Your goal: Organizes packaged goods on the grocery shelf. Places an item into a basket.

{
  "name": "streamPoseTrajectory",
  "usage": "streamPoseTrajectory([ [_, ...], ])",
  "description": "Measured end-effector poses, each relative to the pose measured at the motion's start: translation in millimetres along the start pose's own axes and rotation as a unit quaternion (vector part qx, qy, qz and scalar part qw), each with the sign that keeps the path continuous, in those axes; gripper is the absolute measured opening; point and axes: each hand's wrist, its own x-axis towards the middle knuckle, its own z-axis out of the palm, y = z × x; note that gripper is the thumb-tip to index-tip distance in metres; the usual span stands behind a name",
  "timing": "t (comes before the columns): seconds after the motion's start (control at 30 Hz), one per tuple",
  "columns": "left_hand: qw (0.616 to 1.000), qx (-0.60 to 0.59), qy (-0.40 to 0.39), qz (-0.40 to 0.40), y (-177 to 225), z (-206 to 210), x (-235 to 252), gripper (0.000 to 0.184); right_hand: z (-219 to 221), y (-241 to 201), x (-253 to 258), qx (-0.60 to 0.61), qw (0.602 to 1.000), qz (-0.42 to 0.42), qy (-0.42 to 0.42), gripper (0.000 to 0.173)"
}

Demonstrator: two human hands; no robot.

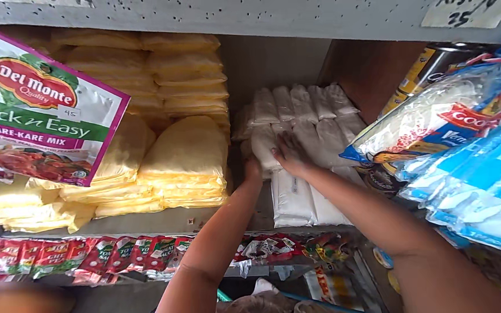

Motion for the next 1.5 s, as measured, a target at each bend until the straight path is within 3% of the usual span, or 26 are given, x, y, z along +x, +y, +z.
streamPoseTrajectory([
  [0.1, 0.996, 0.065, 0.038, 0.047, -8, -10, 24, 0.061, 2, -4, 6, -0.034, 0.999, -0.010, -0.015, 0.074],
  [0.23, 0.990, 0.061, 0.092, 0.087, -19, -12, 55, 0.056, -2, -2, 18, -0.011, 1.000, -0.015, -0.021, 0.075],
  [0.43, 0.993, -0.076, -0.016, 0.084, -15, -6, 71, 0.046, -6, -9, 39, 0.009, 0.999, -0.047, -0.014, 0.078],
  [0.53, 0.995, -0.026, -0.048, 0.089, -16, -13, 82, 0.047, -4, -17, 47, 0.004, 0.998, -0.051, -0.037, 0.080],
  [0.7, 0.996, 0.033, -0.042, 0.068, -11, -25, 63, 0.044, 12, -19, 59, -0.016, 0.996, -0.076, -0.037, 0.081],
  [0.83, 0.994, 0.010, 0.006, 0.105, -26, -22, 88, 0.045, 12, -21, 60, -0.016, 0.996, -0.079, -0.034, 0.077],
  [0.97, 0.981, -0.131, -0.005, 0.141, -11, -17, 68, 0.050, 7, -15, 50, -0.004, 0.998, -0.057, 0.017, 0.075],
  [1.03, 0.980, -0.062, -0.053, 0.182, 1, -16, 57, 0.050, 2, -5, 43, -0.012, 0.999, -0.031, 0.027, 0.075],
  [1.17, 0.977, 0.122, -0.089, 0.148, 20, -5, 54, 0.064, -2, 14, 43, -0.038, 0.999, 0.013, -0.021, 0.069],
  [1.5, 0.958, 0.221, -0.094, 0.154, 36, 2, 66, 0.060, 6, 30, 53, -0.035, 0.999, 0.012, -0.002, 0.070],
])
